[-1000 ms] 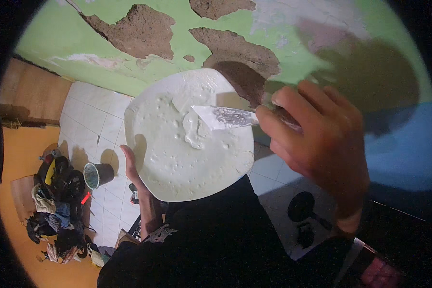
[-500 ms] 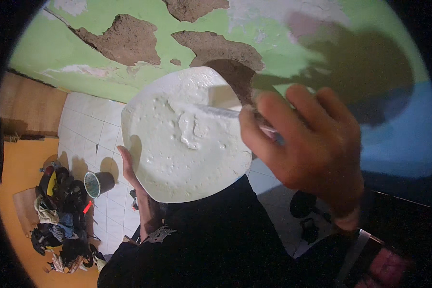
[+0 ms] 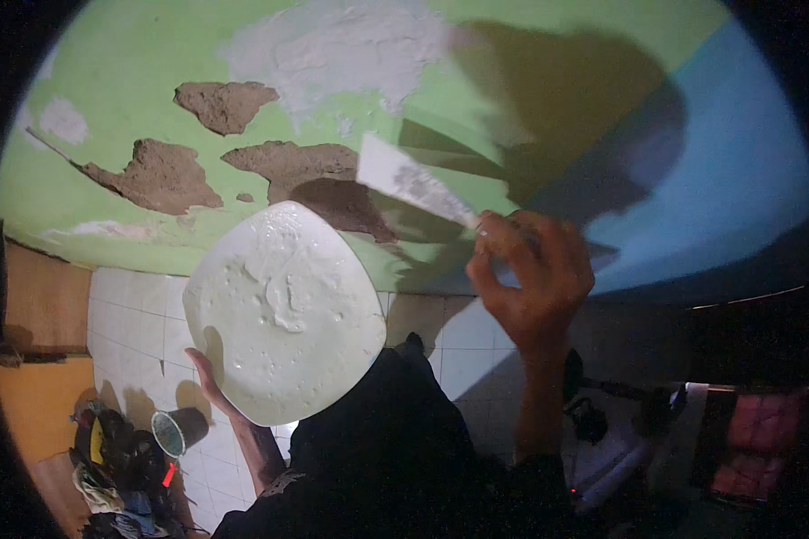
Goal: Applying putty to fill and repair damaged areas on a wall using a putty knife.
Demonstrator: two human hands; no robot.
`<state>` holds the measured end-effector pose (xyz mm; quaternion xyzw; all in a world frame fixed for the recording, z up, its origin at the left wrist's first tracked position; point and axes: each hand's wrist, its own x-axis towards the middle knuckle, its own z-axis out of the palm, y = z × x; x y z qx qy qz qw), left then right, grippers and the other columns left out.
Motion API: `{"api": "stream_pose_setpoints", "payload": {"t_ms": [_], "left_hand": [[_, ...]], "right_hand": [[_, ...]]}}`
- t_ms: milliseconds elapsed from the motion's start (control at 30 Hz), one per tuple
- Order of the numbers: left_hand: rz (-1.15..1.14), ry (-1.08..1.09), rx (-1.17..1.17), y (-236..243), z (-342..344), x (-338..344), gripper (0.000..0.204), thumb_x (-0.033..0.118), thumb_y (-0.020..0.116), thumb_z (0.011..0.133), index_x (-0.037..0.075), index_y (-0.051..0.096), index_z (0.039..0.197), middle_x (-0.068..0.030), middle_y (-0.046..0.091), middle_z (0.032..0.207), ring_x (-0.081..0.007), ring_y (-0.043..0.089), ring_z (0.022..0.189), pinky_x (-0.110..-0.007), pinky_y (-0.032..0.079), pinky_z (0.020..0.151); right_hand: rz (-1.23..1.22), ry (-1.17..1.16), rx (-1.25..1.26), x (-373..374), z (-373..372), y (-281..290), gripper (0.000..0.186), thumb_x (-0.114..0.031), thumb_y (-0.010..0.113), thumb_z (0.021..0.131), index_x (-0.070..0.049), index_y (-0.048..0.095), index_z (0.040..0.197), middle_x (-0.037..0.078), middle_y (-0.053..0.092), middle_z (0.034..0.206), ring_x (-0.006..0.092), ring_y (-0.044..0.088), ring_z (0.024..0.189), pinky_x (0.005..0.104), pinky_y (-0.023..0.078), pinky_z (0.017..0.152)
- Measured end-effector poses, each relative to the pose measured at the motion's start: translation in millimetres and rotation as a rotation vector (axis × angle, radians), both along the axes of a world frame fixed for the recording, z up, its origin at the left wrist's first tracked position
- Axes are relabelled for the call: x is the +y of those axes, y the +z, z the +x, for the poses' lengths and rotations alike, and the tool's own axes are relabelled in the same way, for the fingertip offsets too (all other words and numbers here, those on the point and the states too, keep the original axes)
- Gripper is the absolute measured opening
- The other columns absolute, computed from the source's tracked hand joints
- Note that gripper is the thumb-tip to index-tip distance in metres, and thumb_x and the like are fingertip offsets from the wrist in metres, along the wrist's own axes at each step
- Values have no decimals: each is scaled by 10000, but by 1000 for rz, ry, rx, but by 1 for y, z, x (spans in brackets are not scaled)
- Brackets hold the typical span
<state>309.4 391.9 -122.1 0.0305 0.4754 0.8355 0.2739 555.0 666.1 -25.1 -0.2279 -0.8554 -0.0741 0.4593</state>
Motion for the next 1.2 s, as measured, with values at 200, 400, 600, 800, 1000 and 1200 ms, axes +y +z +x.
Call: {"api": "stream_pose_setpoints", "payload": {"t_ms": [200, 400, 600, 800, 1000, 1200], "left_hand": [[-2, 18, 14, 7, 7, 10, 776, 606, 391, 1002, -11, 345, 1470, -166, 507, 1384, -286, 570, 1188, -418, 499, 983], [12, 56, -7, 3, 13, 19, 772, 614, 385, 998, -6, 360, 1458, -175, 531, 1343, -280, 604, 1144, -419, 534, 937], [-10, 66, -12, -4, 17, 29, 765, 602, 368, 1008, -13, 349, 1462, -185, 524, 1361, -291, 584, 1169, -413, 518, 950], [-10, 107, -9, -6, 20, 41, 759, 597, 357, 1012, -19, 351, 1456, -193, 539, 1336, -290, 602, 1146, -414, 528, 936], [6, 127, -22, -3, 19, 49, 730, 582, 366, 1017, -16, 382, 1435, -188, 553, 1310, -279, 631, 1093, -406, 560, 890], [16, 160, -6, -2, 16, 49, 718, 571, 379, 1018, -22, 399, 1422, -185, 571, 1286, -273, 645, 1067, -407, 568, 874]], "right_hand": [[-9, -104, 132, 23, 7, -3, 371, -20, 786, 647, -118, 725, 1000, 67, 647, 925, 243, 647, 796, 372, 527, 639], [17, -22, 177, 41, -2, -23, 399, -24, 812, 654, -107, 713, 1031, 82, 648, 942, 246, 649, 797, 365, 534, 634], [-3, 18, 167, 51, -8, -39, 429, -21, 815, 648, -93, 705, 1056, 97, 647, 969, 261, 646, 787, 369, 532, 611], [17, -12, 161, 57, -15, -48, 478, 2, 826, 626, -92, 695, 1077, 105, 652, 960, 259, 648, 795, 361, 533, 619], [29, 14, 221, 63, -23, -54, 494, 5, 826, 619, -104, 689, 1082, 93, 656, 964, 258, 652, 811, 366, 540, 646], [10, 27, 207, 63, -21, -46, 494, 52, 812, 629, -78, 684, 1089, 114, 669, 928, 259, 659, 804, 342, 538, 632]]}}
